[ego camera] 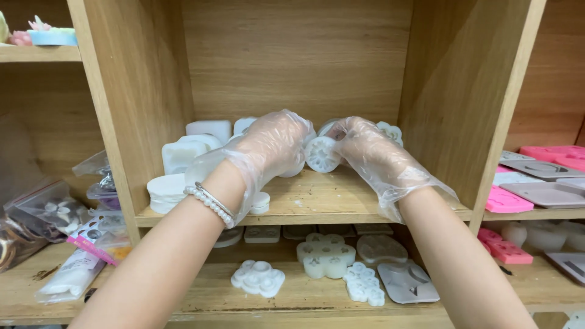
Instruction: Organizing and inspecting various silicone candle molds on a shelf and workbench.
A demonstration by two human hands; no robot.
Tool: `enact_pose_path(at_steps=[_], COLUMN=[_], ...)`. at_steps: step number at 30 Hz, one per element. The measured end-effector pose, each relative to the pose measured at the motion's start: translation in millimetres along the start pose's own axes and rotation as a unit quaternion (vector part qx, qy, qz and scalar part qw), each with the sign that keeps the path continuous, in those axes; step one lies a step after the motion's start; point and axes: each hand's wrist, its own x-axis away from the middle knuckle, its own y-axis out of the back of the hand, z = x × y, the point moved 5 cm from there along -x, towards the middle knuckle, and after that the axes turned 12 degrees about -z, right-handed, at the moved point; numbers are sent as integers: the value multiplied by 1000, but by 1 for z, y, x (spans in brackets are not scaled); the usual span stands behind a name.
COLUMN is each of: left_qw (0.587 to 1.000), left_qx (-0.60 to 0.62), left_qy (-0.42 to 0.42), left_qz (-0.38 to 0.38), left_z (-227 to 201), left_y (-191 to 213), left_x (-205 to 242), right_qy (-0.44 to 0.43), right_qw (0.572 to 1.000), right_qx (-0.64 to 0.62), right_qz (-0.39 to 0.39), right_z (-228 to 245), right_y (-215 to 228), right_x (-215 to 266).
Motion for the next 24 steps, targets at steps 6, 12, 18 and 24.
enact_pose_path(at_steps=[6,12,18,24], left_qw=[999,996,969,933], left_qx=[-17,59,146,276], left_qy=[29,26,-58,-70], left_qz=[32,-57,-189,-218], left_z=[-19,-24,-56,-106], left_y=[25,57,89,90], left_x=[0,10,62,142], right_qy=[13,61,74,-140], right_qw=[994,954,930,960], right_qx=[66,-271,-352,-241], right_qz=[-84,-113,-74,7], right_z=[21,24,14,-79], right_y=[26,49,72,70], right_x=[24,40,92,156])
